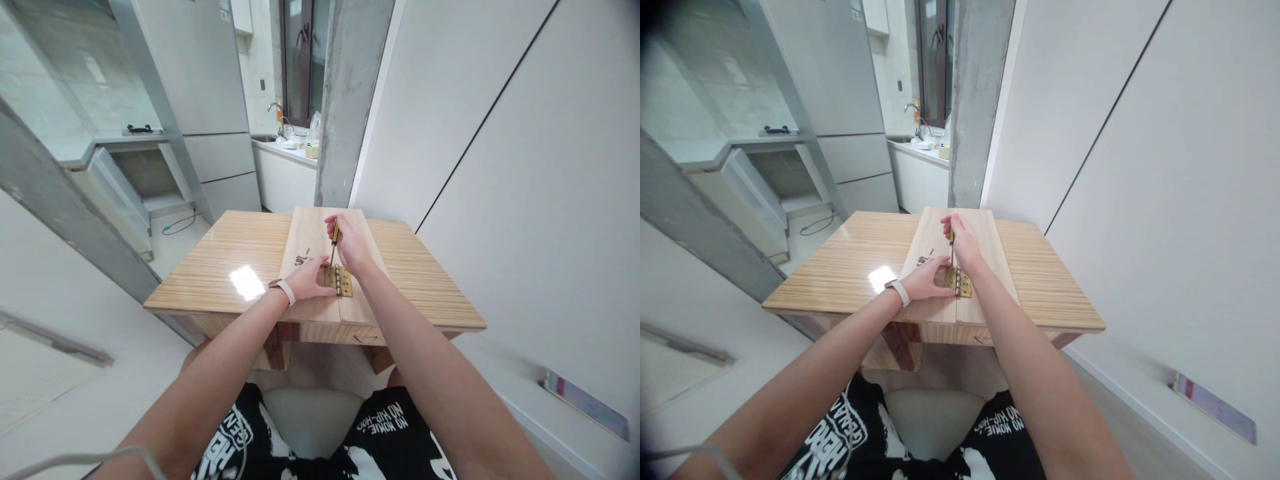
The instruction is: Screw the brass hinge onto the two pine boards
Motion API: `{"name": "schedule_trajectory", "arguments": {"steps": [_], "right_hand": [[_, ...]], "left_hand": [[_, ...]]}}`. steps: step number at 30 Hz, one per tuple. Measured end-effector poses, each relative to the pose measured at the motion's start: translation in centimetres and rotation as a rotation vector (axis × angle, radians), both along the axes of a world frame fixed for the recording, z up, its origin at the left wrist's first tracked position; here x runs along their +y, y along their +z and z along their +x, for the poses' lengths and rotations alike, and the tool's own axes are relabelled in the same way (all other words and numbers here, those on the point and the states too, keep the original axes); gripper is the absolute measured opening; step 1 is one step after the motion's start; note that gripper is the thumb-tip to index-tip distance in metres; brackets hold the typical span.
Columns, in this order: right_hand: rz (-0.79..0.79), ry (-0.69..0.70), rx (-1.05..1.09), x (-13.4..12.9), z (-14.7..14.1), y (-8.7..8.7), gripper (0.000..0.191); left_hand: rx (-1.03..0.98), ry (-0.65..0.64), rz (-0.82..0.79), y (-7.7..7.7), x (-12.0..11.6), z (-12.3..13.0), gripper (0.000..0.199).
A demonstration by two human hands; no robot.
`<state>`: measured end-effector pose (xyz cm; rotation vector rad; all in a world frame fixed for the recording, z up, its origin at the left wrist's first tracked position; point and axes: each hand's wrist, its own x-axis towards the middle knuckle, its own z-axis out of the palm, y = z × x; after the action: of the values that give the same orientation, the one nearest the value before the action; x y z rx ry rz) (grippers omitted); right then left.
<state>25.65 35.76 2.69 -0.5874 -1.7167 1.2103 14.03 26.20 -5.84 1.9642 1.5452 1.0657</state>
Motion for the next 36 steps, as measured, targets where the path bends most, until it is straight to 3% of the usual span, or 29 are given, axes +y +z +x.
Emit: {"name": "schedule_trajectory", "arguments": {"steps": [11, 18, 21, 28, 36], "right_hand": [[0.091, -0.010, -0.051, -1.1, -0.9, 0.1, 0.053], [0.009, 0.102, 0.047, -0.8, 0.1, 0.2, 0.048], [0.008, 0.088, 0.069, -0.6, 0.3, -0.3, 0.046], [-0.007, 0.073, 0.040, -0.3, 0.2, -0.7, 0.059], [0.137, 0.032, -0.051, 0.3, 1.3, -0.3, 0.044]], "left_hand": [[0.050, 0.017, 0.003, 0.3, -0.3, -0.1, 0.091], [0.025, 0.036, -0.011, 0.3, -0.3, -0.1, 0.096], [0.033, 0.030, -0.004, 0.3, -0.4, 0.0, 0.093], [0.019, 0.017, 0.010, -0.1, -0.2, -0.1, 0.094], [0.026, 0.020, -0.002, -0.2, -0.2, -0.2, 0.096]]}}
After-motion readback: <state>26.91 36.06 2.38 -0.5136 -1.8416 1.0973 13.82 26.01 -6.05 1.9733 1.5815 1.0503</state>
